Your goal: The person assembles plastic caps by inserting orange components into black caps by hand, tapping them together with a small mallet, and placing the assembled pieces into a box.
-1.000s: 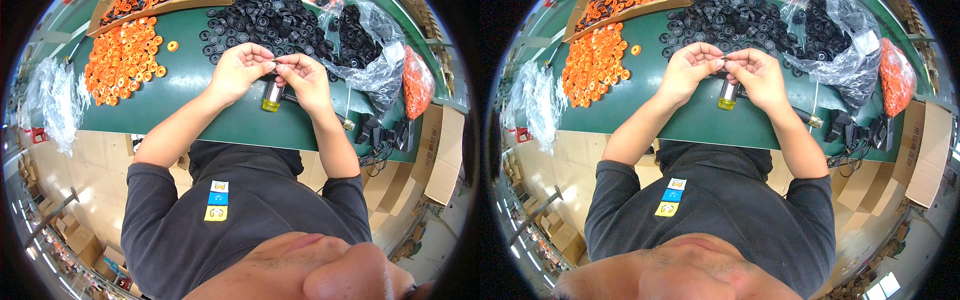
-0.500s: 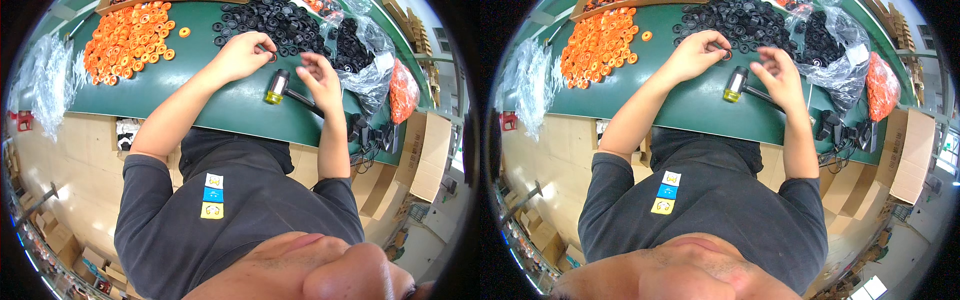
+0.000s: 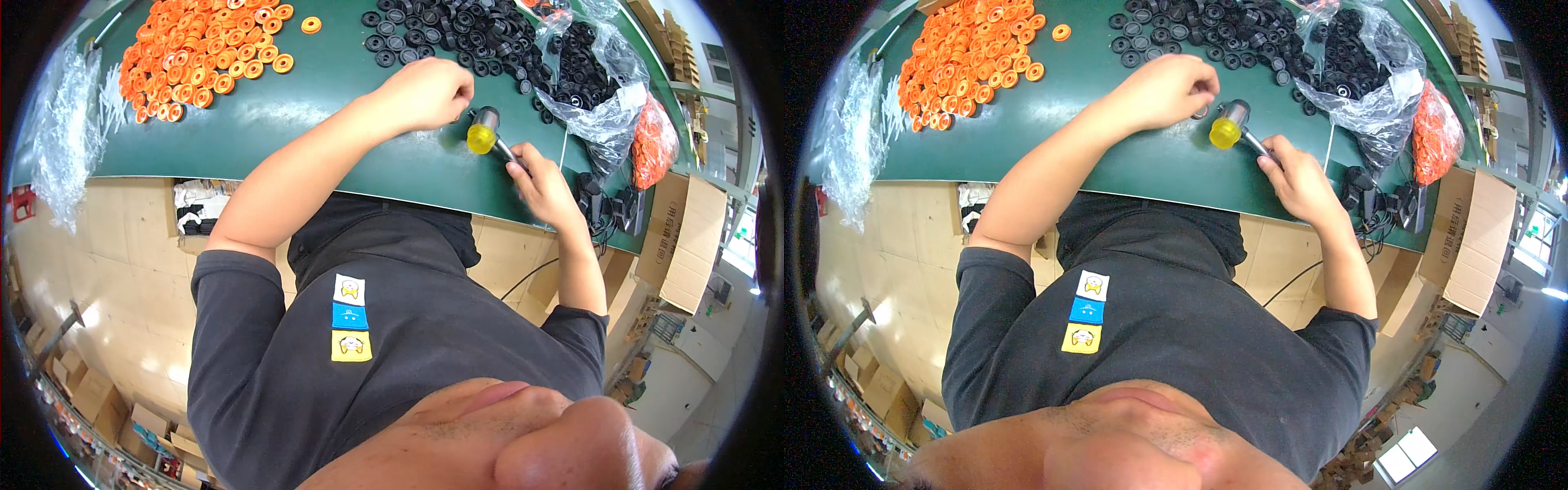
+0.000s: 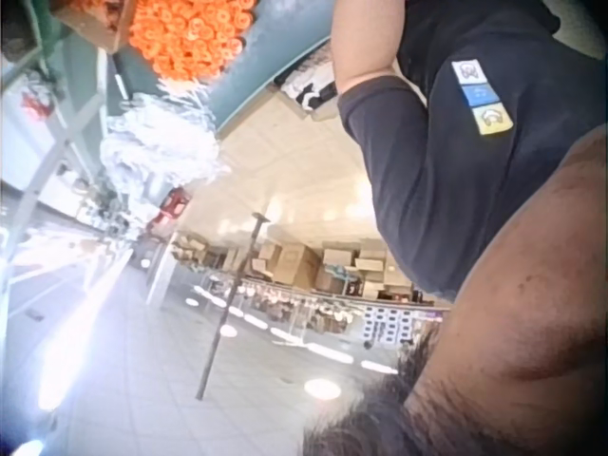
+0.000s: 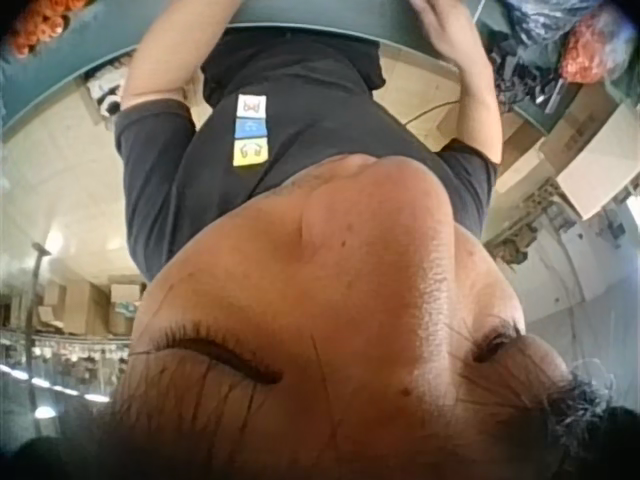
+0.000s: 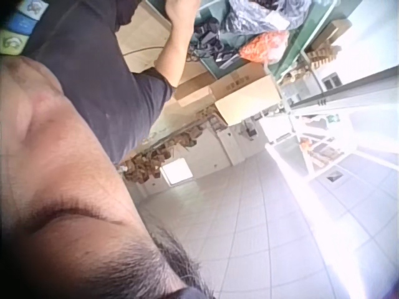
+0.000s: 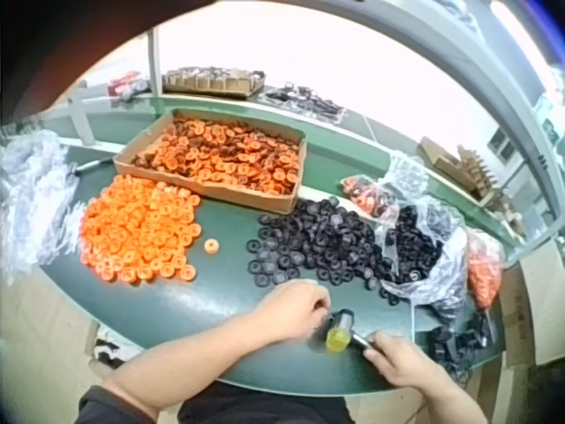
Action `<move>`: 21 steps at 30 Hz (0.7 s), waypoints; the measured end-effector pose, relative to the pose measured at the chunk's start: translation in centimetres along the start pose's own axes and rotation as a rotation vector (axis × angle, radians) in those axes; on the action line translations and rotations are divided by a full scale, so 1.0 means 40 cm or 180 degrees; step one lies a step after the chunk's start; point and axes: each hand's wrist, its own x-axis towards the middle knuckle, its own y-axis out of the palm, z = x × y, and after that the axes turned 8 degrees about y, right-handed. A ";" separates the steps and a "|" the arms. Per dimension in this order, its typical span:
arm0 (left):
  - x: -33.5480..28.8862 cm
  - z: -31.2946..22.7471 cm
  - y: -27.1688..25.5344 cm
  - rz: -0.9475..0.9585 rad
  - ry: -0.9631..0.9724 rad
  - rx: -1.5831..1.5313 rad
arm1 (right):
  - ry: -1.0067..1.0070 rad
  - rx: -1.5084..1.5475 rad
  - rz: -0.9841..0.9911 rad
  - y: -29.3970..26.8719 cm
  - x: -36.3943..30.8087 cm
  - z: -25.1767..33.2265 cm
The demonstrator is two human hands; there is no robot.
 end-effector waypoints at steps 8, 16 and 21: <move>0.033 0.035 -0.012 -0.1327 -0.0294 -0.0967 | 0.0139 0.1356 0.0187 0.011 -0.032 0.098; 0.035 0.032 -0.015 -0.1142 -0.0505 -0.1917 | 0.0275 0.1314 0.0271 0.041 0.008 0.108; 0.039 0.039 -0.015 -0.1446 -0.0520 -0.2072 | 0.0211 0.1511 0.0193 0.035 -0.004 0.129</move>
